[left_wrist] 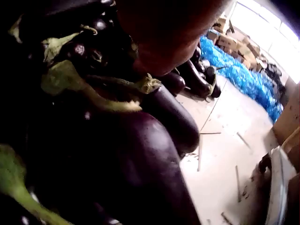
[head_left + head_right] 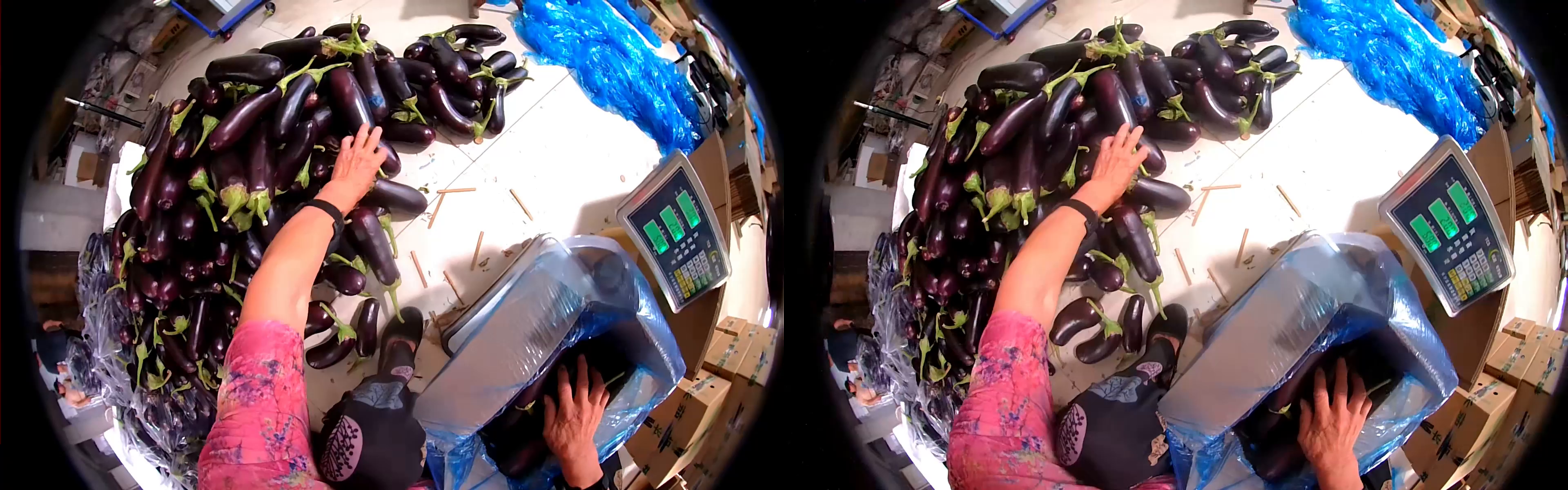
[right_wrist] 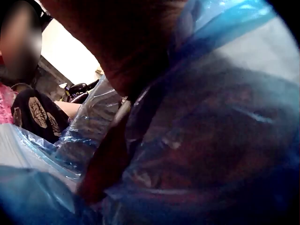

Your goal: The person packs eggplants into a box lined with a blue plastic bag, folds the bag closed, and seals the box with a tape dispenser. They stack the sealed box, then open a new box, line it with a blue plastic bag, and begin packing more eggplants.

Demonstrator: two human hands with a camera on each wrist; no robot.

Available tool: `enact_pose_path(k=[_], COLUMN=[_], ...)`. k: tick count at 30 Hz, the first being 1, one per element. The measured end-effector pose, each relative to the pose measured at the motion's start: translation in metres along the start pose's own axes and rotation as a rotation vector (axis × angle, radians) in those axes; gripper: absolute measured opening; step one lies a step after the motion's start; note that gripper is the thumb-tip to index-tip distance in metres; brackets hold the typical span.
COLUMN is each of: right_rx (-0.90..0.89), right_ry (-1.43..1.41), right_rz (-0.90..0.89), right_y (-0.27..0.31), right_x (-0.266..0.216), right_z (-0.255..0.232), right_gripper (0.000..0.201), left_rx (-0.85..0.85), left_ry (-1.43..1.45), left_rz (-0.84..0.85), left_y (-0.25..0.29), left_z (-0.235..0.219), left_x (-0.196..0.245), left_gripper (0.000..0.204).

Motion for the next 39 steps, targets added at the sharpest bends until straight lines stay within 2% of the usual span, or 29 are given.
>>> enact_pose_path(k=[3,6,9,10,11,12,13,15,16,17,19,21,23,24,25,27,31,32,33,34,35,37,39], right_rx=[0.009,-0.008,-0.006,0.017,0.025,0.018,0.011,0.082,0.078,0.083,0.116,0.154,0.196,0.193,0.153,0.149,-0.020,-0.103,-0.101,-0.145,-0.191,-0.298,-0.191], right_ry=[0.019,0.015,-0.027,-0.033,-0.032,-0.048,-0.057,-0.058,-0.065,-0.076,-0.066,-0.106,-0.169,-0.247,-0.316,-0.648,-1.327,-1.493,-1.552,-1.739,-1.926,-1.964,-1.894], right_rz=[-0.007,0.009,-0.003,-0.025,-0.020,-0.016,0.002,-0.010,0.013,0.018,-0.040,-0.048,-0.050,-0.013,0.018,0.018,0.148,0.153,0.033,0.008,-0.024,0.058,0.134], right_y=[0.001,0.000,-0.006,-0.007,-0.001,-0.001,-0.007,-0.005,-0.002,-0.001,0.004,0.007,0.011,0.011,0.011,0.007,0.000,0.000,-0.001,-0.004,-0.004,0.003,0.013], right_x=[0.006,0.005,0.001,0.003,0.004,0.001,0.000,0.004,0.005,0.005,0.010,0.015,0.025,0.021,0.019,0.010,-0.031,-0.040,-0.045,-0.057,-0.067,-0.076,-0.076], right_z=[0.005,0.004,0.000,0.002,0.002,-0.001,-0.003,0.000,-0.001,-0.002,0.000,-0.007,-0.009,-0.019,-0.027,-0.042,-0.077,-0.083,-0.081,-0.077,-0.076,-0.077,-0.067], right_gripper=[0.058,0.057,0.056,0.056,0.056,0.057,0.058,0.061,0.062,0.063,0.062,0.049,0.042,0.033,0.033,0.035,0.053,0.065,0.074,0.078,0.082,0.087,0.082], left_rx=[-0.049,-0.045,0.061,0.205,0.225,0.300,0.543,0.474,0.372,0.508,0.138,0.197,0.266,0.303,0.344,0.308,-0.014,-0.043,-0.076,-0.108,-0.159,-0.267,-0.369], left_ry=[-0.143,-0.126,-0.073,-0.084,-0.052,-0.009,0.207,0.291,0.452,0.381,0.802,1.326,1.541,1.597,1.645,1.720,2.214,2.271,2.331,2.418,2.435,2.409,2.204], left_rz=[0.065,0.159,0.268,0.298,0.302,0.259,0.293,0.235,0.058,0.065,-0.385,-0.445,-0.405,-0.361,-0.317,-0.329,-0.065,-0.061,-0.055,-0.043,0.038,0.111,0.054], left_y=[-0.010,-0.023,-0.026,-0.027,-0.030,-0.033,-0.034,-0.039,-0.036,-0.036,-0.029,-0.018,-0.011,-0.009,-0.007,-0.008,-0.010,-0.007,-0.002,0.000,0.002,0.004,0.010], left_z=[0.012,0.016,0.007,-0.010,-0.023,-0.045,-0.077,-0.117,-0.118,-0.105,-0.141,-0.157,-0.199,-0.226,-0.253,-0.289,-0.329,-0.338,-0.347,-0.353,-0.356,-0.367,-0.372], left_x=[-0.003,-0.001,-0.006,-0.009,-0.013,-0.016,-0.018,-0.021,-0.029,-0.048,-0.065,-0.077,-0.081,-0.080,-0.075,-0.057,0.013,0.033,0.054,0.073,0.087,0.106,0.116], left_gripper=[0.018,0.019,0.018,0.017,0.019,0.015,0.016,0.014,0.016,0.020,0.025,0.027,0.029,0.029,0.029,0.032,0.029,0.028,0.028,0.028,0.028,0.028,0.035])
Point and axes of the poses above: each hand's wrist, its own y-axis away from the middle knuckle, its own z-axis out of the palm, x = y × z, the point moved 2 cm from there along -y, towards the middle knuckle, and after that the axes turned 12 degrees about -y, right-handed, at the moved point
